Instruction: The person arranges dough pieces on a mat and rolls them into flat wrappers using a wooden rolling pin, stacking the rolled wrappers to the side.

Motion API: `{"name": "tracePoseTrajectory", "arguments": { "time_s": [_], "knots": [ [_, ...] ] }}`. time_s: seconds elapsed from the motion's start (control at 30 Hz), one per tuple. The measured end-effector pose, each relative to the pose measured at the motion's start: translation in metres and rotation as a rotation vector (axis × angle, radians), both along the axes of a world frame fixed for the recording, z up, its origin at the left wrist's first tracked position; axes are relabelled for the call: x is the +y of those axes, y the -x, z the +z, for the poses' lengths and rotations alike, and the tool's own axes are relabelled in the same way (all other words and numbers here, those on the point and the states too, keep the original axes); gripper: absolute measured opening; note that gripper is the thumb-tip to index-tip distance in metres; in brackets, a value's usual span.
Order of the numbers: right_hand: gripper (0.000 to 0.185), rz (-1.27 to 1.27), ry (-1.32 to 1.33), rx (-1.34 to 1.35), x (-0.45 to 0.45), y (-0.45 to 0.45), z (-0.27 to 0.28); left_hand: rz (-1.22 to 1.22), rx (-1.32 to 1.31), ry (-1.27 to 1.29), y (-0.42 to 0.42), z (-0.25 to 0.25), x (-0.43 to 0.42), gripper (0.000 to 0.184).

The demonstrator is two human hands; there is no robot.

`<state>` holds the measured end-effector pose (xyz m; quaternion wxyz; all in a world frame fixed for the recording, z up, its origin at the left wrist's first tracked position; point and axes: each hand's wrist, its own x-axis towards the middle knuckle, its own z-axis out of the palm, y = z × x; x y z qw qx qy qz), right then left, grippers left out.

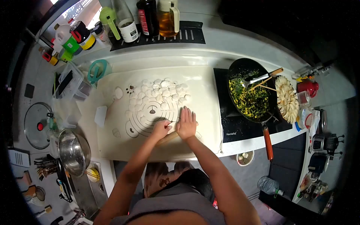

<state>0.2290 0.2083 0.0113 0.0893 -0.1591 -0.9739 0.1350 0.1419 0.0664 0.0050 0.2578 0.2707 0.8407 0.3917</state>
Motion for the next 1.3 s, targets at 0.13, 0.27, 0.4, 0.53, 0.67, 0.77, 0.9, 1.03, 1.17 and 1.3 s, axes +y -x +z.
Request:
{"name": "tracePoseTrajectory", "arguments": {
  "time_s": [0.13, 0.27, 0.4, 0.53, 0.67, 0.77, 0.9, 1.03, 1.17, 1.3],
  "knots": [
    [0.063, -0.069, -0.001, 0.034, 0.003, 0.055, -0.002, -0.060, 0.098, 0.006, 0.010, 0.006, -0.001, 0.015],
    [0.061, -0.162, 0.052, 0.077, 0.010, 0.092, -0.006, 0.002, 0.084, -0.048, 0.022, 0.000, 0.008, 0.013],
    [0.062, -0.129, 0.099, 0.044, 0.004, 0.062, 0.004, -0.129, 0.099, 0.010, 0.022, 0.010, 0.014, 0.013],
    [0.069, -0.062, 0.058, -0.128, -0.003, -0.026, 0.007, -0.053, 0.116, 0.007, 0.011, 0.004, 0.009, 0.014],
    [0.068, 0.004, 0.013, -0.038, -0.001, -0.043, 0.005, 0.007, -0.007, 0.034, 0.010, 0.000, -0.003, 0.018],
    [0.067, 0.020, 0.022, 0.032, -0.003, 0.000, 0.009, 0.029, 0.011, 0.043, 0.009, 0.004, -0.005, 0.017],
    [0.062, -0.043, 0.005, 0.063, 0.000, 0.055, -0.001, 0.022, 0.132, 0.054, 0.013, 0.000, -0.007, 0.016],
    [0.059, -0.111, 0.063, 0.111, 0.005, 0.094, 0.000, 0.053, 0.103, 0.032, 0.018, 0.000, -0.002, 0.016],
    [0.060, -0.070, 0.124, 0.141, 0.003, 0.092, 0.000, 0.034, 0.093, -0.007, 0.020, 0.013, 0.005, 0.012],
    [0.061, -0.027, 0.072, 0.016, -0.003, 0.008, 0.003, 0.010, 0.169, 0.058, 0.011, -0.001, 0.006, 0.015]
  ]
}}
